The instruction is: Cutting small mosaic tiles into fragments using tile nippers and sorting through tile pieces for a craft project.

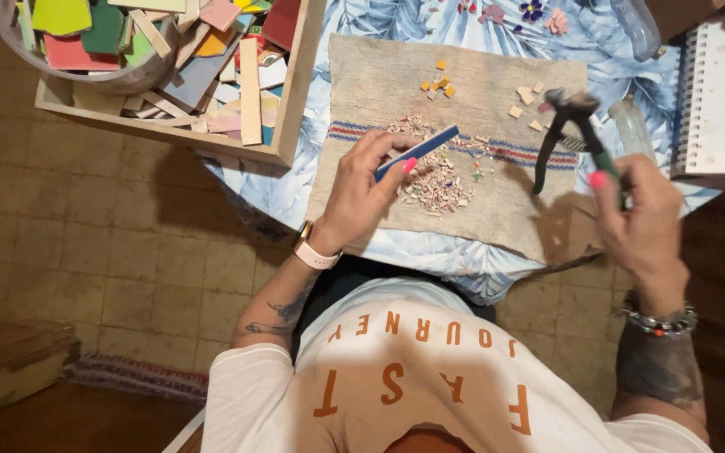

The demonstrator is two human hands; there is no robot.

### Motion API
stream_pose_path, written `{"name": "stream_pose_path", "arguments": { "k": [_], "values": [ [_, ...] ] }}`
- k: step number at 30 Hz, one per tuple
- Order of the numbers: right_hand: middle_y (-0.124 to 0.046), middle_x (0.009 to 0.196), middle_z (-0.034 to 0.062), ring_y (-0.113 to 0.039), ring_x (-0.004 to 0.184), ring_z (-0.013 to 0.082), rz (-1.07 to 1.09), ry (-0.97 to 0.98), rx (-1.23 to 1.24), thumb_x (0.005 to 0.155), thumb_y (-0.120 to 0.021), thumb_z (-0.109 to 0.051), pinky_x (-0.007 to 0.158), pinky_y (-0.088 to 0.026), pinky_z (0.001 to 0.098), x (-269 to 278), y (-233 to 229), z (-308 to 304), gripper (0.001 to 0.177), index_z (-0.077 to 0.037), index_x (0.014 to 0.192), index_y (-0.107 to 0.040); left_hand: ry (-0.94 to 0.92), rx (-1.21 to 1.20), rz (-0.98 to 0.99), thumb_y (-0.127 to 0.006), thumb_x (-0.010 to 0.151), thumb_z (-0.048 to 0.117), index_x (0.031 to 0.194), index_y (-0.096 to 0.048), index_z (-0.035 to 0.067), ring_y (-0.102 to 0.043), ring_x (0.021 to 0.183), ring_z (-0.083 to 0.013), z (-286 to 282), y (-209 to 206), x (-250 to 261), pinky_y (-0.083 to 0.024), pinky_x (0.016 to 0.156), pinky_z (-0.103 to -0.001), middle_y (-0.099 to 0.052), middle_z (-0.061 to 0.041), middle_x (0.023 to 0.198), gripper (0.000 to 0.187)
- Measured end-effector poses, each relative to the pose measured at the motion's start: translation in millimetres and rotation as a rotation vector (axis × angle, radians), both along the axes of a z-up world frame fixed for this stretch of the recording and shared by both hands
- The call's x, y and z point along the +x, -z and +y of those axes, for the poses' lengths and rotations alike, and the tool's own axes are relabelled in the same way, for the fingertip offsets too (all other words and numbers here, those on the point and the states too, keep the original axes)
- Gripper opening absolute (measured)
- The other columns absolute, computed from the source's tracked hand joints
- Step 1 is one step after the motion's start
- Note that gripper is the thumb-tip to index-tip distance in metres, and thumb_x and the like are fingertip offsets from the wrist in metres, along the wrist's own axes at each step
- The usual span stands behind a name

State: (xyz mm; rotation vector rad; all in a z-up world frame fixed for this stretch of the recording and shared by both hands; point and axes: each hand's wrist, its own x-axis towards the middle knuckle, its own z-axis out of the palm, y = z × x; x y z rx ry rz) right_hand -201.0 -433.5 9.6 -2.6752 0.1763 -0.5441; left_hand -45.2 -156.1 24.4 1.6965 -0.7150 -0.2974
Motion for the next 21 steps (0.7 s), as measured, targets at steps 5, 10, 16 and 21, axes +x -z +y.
{"name": "stream_pose_path", "arguments": {
  "k": [5, 10, 16, 21],
  "values": [
    [-0.045, 0.116, 0.0255, -0.043, 0.111, 0.0352, 0.041, -0.287, 0.206, 0.084, -0.051, -0.004, 0.092, -0.036, 0.0427, 29.7, -32.2, 22.8, 0.012, 0.007, 0.078, -0.048, 0.045, -0.110, -0.055, -0.057, 0.081, 0.010, 0.094, -0.060, 0.007, -0.055, 0.046, -0.0066, -18.7, -16.0, 24.6, -0.046, 0.044, -0.015, -0.056, -0.005, 0.082, 0.014],
    [-0.048, 0.106, 0.0065, -0.046, 0.098, 0.0146, 0.393, -0.114, 0.650, 0.080, -0.042, -0.036, 0.086, -0.032, 0.0274, 49.0, -21.7, 18.6, 0.049, -0.005, 0.117, -0.033, -0.001, -0.172, 0.086, -0.066, 0.073, 0.004, 0.097, -0.043, 0.006, -0.062, 0.053, -0.0124, -58.7, -26.1, 56.9, -0.055, 0.043, -0.020, -0.062, -0.007, 0.070, 0.034],
    [-0.048, 0.061, 0.0026, -0.045, 0.058, 0.0136, 0.344, -0.082, 0.589, 0.081, -0.039, -0.047, 0.053, -0.035, 0.0253, 54.3, 7.1, -13.0, 0.042, -0.007, 0.073, -0.051, 0.063, -0.388, 0.384, -0.069, 0.069, 0.020, 0.078, -0.052, 0.009, -0.054, 0.053, -0.0111, -95.0, 6.9, 81.7, -0.048, 0.048, -0.020, -0.056, -0.004, 0.065, 0.022],
    [-0.047, 0.078, 0.0084, -0.041, 0.063, 0.0171, 0.107, -0.255, 0.102, 0.088, -0.037, -0.018, 0.058, -0.038, 0.0257, 106.5, -0.9, -49.8, 0.019, -0.002, 0.090, -0.046, 0.009, -0.636, 0.926, -0.067, 0.069, 0.008, 0.083, -0.057, -0.001, -0.061, 0.065, -0.0221, -103.5, 31.9, 83.6, -0.055, 0.058, -0.023, -0.060, -0.016, 0.079, 0.020]
  ]
}}
